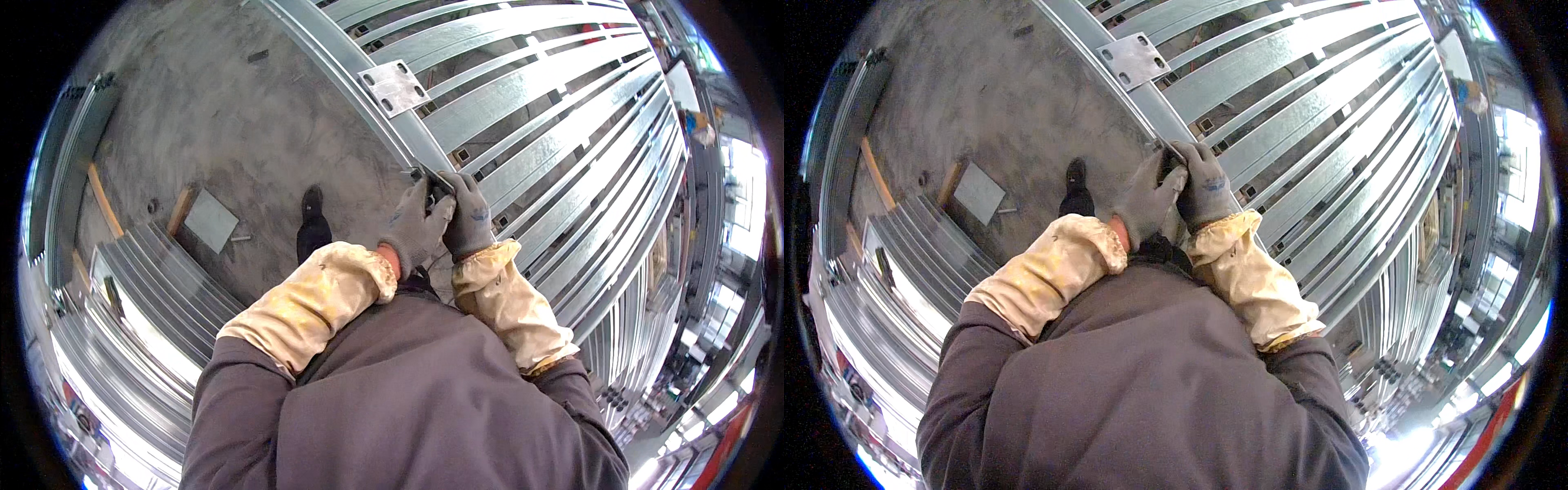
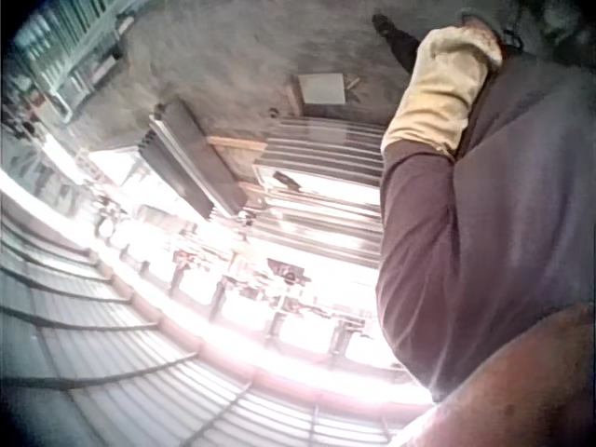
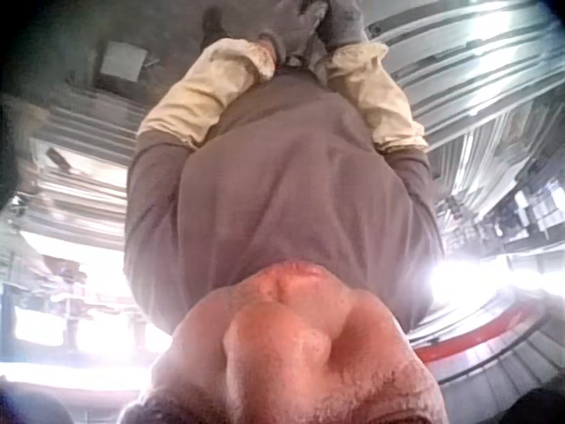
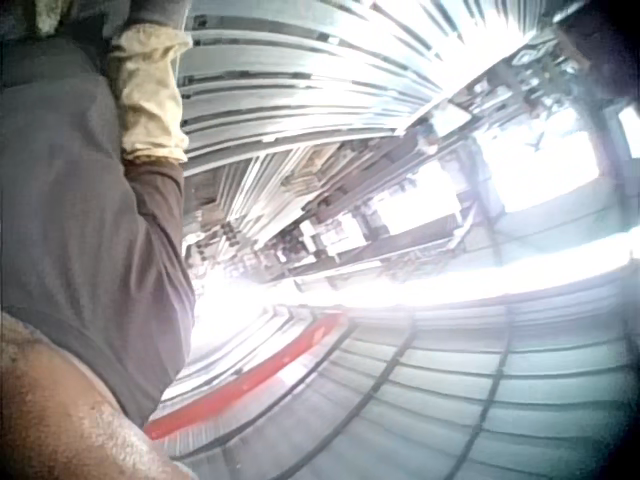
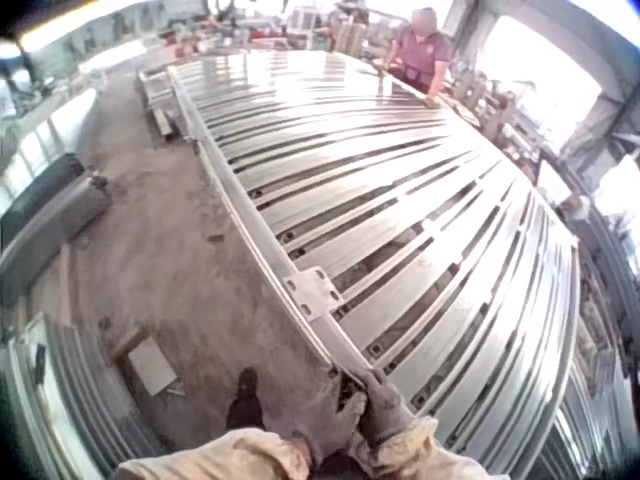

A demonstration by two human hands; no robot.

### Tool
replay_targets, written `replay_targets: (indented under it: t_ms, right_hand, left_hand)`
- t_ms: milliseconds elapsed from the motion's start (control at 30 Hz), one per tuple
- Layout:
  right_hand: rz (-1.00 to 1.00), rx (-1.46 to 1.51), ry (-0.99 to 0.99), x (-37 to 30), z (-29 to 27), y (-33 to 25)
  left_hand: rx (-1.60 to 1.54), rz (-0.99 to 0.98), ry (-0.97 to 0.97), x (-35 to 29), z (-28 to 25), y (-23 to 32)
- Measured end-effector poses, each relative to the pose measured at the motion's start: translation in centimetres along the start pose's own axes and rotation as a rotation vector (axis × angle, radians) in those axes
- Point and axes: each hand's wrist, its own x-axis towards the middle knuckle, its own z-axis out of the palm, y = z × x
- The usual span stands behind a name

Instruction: The person positions a long metal bar onto a slatted metal frame, aligns it, and then uses a handheld welding tool to weld the bar to the frame. The person repeats this process for multiple bars, creating a series of welded joints.

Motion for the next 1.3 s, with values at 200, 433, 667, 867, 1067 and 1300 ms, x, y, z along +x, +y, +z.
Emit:
replay_targets:
  t_ms: [200,433,667,867,1067,1300]
  right_hand:
    - [-0.025,0.02,0.009,0.0,0.0,0.9]
    - [-0.015,0.063,-0.067,1.9,0.6,0.4]
    - [-0.123,-0.129,-0.064,3.9,1.6,1.0]
    - [-0.082,-0.241,-0.089,5.1,2.0,-0.1]
    - [-0.074,-0.291,-0.074,7.1,2.8,-0.4]
    - [-0.074,-0.37,-0.089,7.7,3.0,-0.9]
  left_hand:
    - [-0.213,-0.049,0.108,-0.9,1.5,2.8]
    - [-0.227,-0.178,0.135,0.8,0.9,1.6]
    - [-0.057,-0.289,-0.341,3.2,-6.2,4.5]
    - [-0.203,-0.272,0.128,3.4,-10.7,-1.2]
    - [-0.163,-0.246,0.2,6.9,-12.8,-1.5]
    - [-0.04,-0.02,0.334,11.8,-15.5,0.5]
